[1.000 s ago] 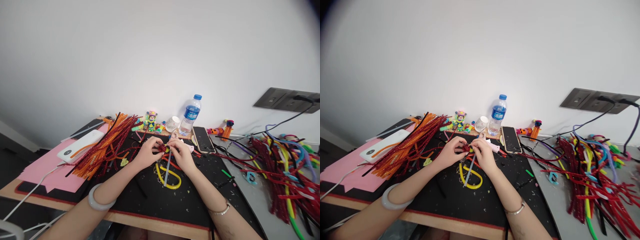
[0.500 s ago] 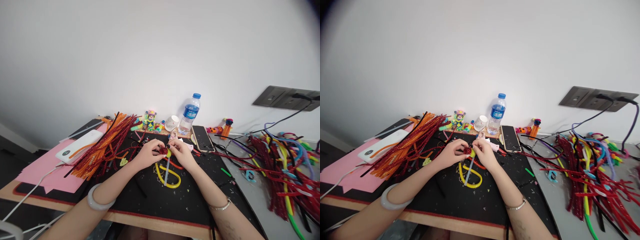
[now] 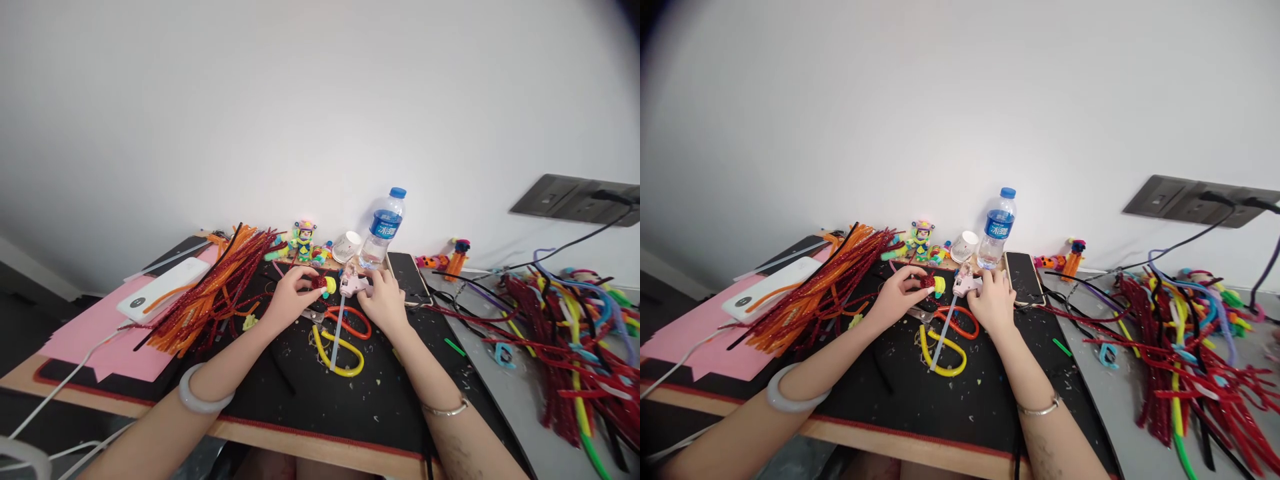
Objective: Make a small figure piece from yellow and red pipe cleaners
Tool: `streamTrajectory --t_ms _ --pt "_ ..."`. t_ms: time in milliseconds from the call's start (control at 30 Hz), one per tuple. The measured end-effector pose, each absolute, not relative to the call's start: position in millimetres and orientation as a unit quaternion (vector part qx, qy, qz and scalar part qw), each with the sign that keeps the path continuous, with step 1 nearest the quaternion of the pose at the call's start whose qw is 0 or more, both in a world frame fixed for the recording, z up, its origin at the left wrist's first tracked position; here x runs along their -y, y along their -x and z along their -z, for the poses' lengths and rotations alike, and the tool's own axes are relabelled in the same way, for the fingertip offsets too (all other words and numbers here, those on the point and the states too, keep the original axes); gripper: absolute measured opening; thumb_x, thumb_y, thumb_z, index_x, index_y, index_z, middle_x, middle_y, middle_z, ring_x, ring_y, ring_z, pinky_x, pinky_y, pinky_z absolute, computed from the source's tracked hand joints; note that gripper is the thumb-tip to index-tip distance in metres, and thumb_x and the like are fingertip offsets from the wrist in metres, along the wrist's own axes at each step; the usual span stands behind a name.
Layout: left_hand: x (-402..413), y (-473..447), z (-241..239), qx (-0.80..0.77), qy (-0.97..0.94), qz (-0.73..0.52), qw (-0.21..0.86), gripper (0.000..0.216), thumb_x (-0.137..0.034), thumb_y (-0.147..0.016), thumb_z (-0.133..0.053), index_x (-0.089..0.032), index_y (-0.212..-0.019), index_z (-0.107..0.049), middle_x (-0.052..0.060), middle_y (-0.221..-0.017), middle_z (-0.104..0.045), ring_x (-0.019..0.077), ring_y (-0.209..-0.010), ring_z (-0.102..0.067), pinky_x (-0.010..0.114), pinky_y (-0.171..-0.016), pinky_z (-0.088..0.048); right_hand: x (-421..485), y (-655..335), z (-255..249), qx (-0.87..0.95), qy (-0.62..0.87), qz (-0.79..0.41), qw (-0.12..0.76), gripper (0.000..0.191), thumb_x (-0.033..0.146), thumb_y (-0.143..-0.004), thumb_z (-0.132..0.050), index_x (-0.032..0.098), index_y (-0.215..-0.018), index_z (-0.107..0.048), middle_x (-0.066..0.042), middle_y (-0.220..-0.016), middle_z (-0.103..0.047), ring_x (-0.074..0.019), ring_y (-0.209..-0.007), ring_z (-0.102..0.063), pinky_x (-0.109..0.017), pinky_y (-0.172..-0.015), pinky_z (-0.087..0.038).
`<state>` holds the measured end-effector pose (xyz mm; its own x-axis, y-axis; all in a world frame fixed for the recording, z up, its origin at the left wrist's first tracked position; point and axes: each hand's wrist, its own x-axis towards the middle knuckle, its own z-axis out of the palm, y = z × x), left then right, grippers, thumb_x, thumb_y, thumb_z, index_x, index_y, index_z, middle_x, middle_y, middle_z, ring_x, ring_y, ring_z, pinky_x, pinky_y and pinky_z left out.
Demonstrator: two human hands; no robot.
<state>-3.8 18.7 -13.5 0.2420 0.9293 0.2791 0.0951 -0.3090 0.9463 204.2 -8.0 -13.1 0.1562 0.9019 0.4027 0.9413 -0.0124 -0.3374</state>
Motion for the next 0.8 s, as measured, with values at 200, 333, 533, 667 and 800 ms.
streamTrajectory --t_ms 200,333,533,667,800 --pt "-24.8 6.7 14.9 -0.406 -0.623 -0.516 0.425 0.029 -0.03 -0.07 -0.064 -0.017 -0.093 -0.054 0.006 -0.104 -0.059 0.0141 -0.078 -0.062 0.028 -0.072 -0.052 8.7 -204.9 12.8 0.667 0.707 0.025 0.233 0.042 0.027 -0.066 -0.06 0.025 -0.107 -0.052 -0.012 -0.102 -0.06 -0.0344 -0.099 -0.048 -0.046 -0.074 -0.039" --pt "-27.6 9.2 15.7 -0.415 -0.606 -0.528 0.426 0.029 -0.031 -0.071 -0.064 -0.017 -0.094 -0.054 0.006 -0.102 -0.059 0.0154 -0.081 -0.063 0.029 -0.074 -0.051 5.6 -207.9 15.8 0.664 0.704 0.023 0.251 0.044 0.026 -0.065 -0.06 0.023 -0.108 -0.055 -0.011 -0.1 -0.06 -0.0333 -0.096 -0.05 -0.045 -0.076 -0.041" --pt "-27.6 10.2 13.4 -0.425 -0.596 -0.537 0.419 0.03 -0.031 -0.07 -0.064 -0.017 -0.095 -0.054 0.005 -0.099 -0.059 0.0151 -0.08 -0.062 0.029 -0.075 -0.05 -0.5 -210.6 15.9 0.662 0.643 -0.018 0.384 0.046 0.024 -0.066 -0.052 0.017 -0.111 -0.056 -0.009 -0.094 -0.06 -0.0262 -0.089 -0.055 -0.04 -0.079 -0.044" --pt "-27.9 9.5 11.6 -0.428 -0.588 -0.544 0.42 0.031 -0.03 -0.069 -0.064 -0.017 -0.095 -0.053 0.005 -0.098 -0.059 0.0141 -0.078 -0.062 0.028 -0.074 -0.05 1.1 -210.0 8.2 0.639 0.603 -0.118 0.464 0.043 0.021 -0.068 -0.048 0.016 -0.11 -0.057 -0.008 -0.099 -0.062 -0.0238 -0.087 -0.057 -0.038 -0.077 -0.045" --pt "-27.1 8.7 11.2 -0.425 -0.594 -0.545 0.412 0.029 -0.028 -0.07 -0.064 -0.017 -0.094 -0.053 0.005 -0.098 -0.059 0.0132 -0.077 -0.061 0.027 -0.073 -0.051 1.1 -211.0 6.3 0.634 0.536 -0.227 0.509 0.036 0.029 -0.076 -0.048 0.017 -0.109 -0.057 -0.007 -0.09 -0.063 -0.0198 -0.077 -0.058 -0.033 -0.068 -0.048"
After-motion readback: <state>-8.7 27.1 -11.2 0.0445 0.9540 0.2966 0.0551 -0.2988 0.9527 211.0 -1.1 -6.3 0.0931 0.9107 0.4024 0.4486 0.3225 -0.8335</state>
